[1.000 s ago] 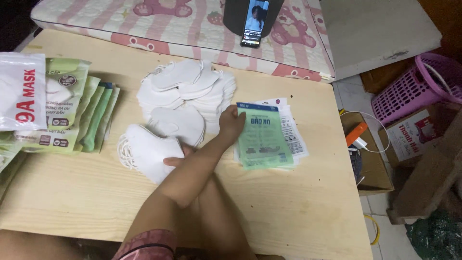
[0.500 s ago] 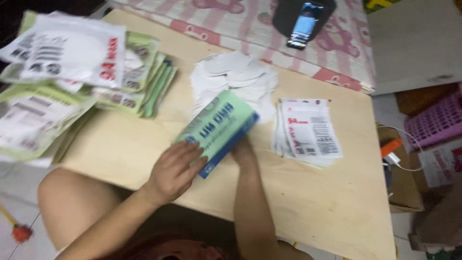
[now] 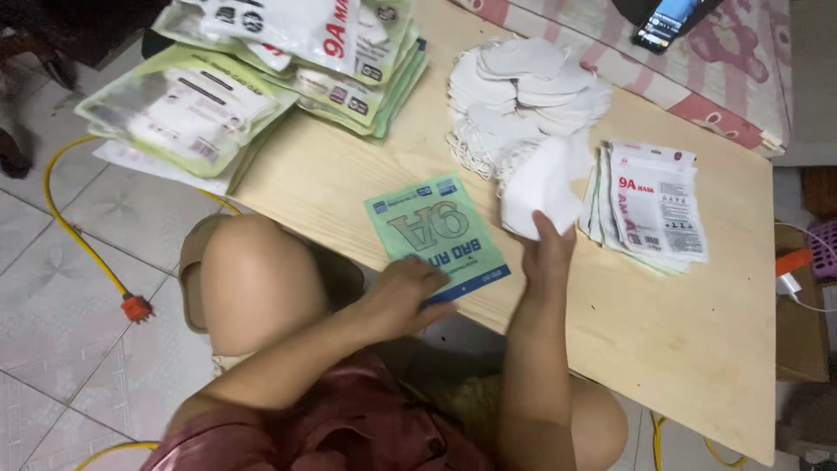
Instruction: Packaging individual face masks into plastic bags at a manual workstation.
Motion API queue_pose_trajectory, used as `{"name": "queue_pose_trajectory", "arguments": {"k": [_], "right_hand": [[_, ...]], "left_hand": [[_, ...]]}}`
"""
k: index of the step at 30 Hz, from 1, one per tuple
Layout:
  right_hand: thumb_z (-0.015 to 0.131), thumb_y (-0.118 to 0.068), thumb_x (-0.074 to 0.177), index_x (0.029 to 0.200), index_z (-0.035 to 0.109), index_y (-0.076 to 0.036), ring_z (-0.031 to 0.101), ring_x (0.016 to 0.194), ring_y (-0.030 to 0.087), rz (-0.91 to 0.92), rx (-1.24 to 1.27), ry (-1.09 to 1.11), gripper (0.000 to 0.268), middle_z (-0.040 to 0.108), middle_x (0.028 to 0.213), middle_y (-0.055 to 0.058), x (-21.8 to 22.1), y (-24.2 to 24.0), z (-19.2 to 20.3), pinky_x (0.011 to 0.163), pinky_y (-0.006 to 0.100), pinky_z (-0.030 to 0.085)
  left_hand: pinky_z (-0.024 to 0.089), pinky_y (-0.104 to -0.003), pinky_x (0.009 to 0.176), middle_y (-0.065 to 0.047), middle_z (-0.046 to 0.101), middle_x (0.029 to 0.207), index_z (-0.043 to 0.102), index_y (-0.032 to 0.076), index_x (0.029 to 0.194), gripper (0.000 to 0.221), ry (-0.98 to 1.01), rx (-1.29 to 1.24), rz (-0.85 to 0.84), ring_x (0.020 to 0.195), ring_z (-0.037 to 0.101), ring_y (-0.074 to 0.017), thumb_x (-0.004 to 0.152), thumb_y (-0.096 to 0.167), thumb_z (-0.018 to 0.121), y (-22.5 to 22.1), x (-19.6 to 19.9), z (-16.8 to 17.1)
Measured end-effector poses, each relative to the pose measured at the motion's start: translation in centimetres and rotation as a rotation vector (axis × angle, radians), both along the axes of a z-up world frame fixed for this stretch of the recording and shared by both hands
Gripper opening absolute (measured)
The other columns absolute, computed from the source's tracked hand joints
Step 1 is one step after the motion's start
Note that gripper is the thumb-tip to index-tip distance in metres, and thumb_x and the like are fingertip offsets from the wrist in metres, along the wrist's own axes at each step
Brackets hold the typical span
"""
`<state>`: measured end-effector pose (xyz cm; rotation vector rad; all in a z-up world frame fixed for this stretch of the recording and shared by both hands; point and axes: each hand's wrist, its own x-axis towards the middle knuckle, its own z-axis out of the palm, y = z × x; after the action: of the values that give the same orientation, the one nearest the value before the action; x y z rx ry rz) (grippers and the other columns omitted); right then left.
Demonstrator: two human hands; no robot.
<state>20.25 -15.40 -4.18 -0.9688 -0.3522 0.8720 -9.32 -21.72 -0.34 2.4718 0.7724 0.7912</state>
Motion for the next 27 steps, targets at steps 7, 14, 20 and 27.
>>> {"name": "queue_pose_trajectory", "arguments": {"k": [7, 14, 20, 27], "right_hand": [[0.083, -0.003, 0.076, 0.116, 0.072, -0.013, 0.080, 0.102, 0.027, -0.004, 0.070, 0.118, 0.043, 0.079, 0.110, 0.009, -0.1, -4.4, 9.5, 0.090, 0.038, 0.067], [0.070, -0.001, 0.076, 0.140, 0.053, -0.008, 0.065, 0.119, 0.028, 0.117, -0.174, -0.341, 0.066, 0.065, 0.129, 0.012, 2.5, -8.1, 10.1, 0.103, 0.042, 0.054], [0.060, 0.005, 0.075, 0.148, 0.045, 0.001, 0.055, 0.127, 0.032, 0.196, -0.328, -0.379, 0.075, 0.057, 0.142, 0.018, 6.0, -9.4, 8.0, 0.106, 0.046, 0.046], [0.063, 0.009, 0.074, 0.138, 0.052, 0.008, 0.060, 0.116, 0.038, 0.288, -0.411, -0.292, 0.066, 0.062, 0.133, 0.025, 6.1, -10.5, 7.0, 0.099, 0.051, 0.049]], "left_hand": [[0.052, -0.047, 0.067, -0.016, 0.067, 0.092, 0.078, 0.005, 0.097, 0.024, 0.399, 0.020, 0.032, 0.084, 0.062, -0.0332, 0.087, 0.023, 0.066, 3.0, 5.2, -2.8], [0.050, -0.046, 0.070, -0.017, 0.062, 0.102, 0.072, 0.001, 0.104, 0.041, 0.570, 0.026, 0.005, 0.094, 0.057, -0.0348, 0.087, 0.039, 0.067, 2.8, 6.9, -0.4], [0.051, -0.048, 0.078, -0.014, 0.058, 0.114, 0.072, 0.009, 0.110, 0.045, 0.627, 0.039, -0.085, 0.105, 0.051, -0.0350, 0.084, 0.046, 0.071, 2.3, 6.3, -1.2], [0.059, -0.049, 0.077, -0.021, 0.065, 0.102, 0.074, 0.002, 0.109, 0.028, 0.637, -0.370, -0.102, 0.093, 0.066, -0.0402, 0.085, 0.001, 0.059, 3.5, 4.4, 0.2]]}}
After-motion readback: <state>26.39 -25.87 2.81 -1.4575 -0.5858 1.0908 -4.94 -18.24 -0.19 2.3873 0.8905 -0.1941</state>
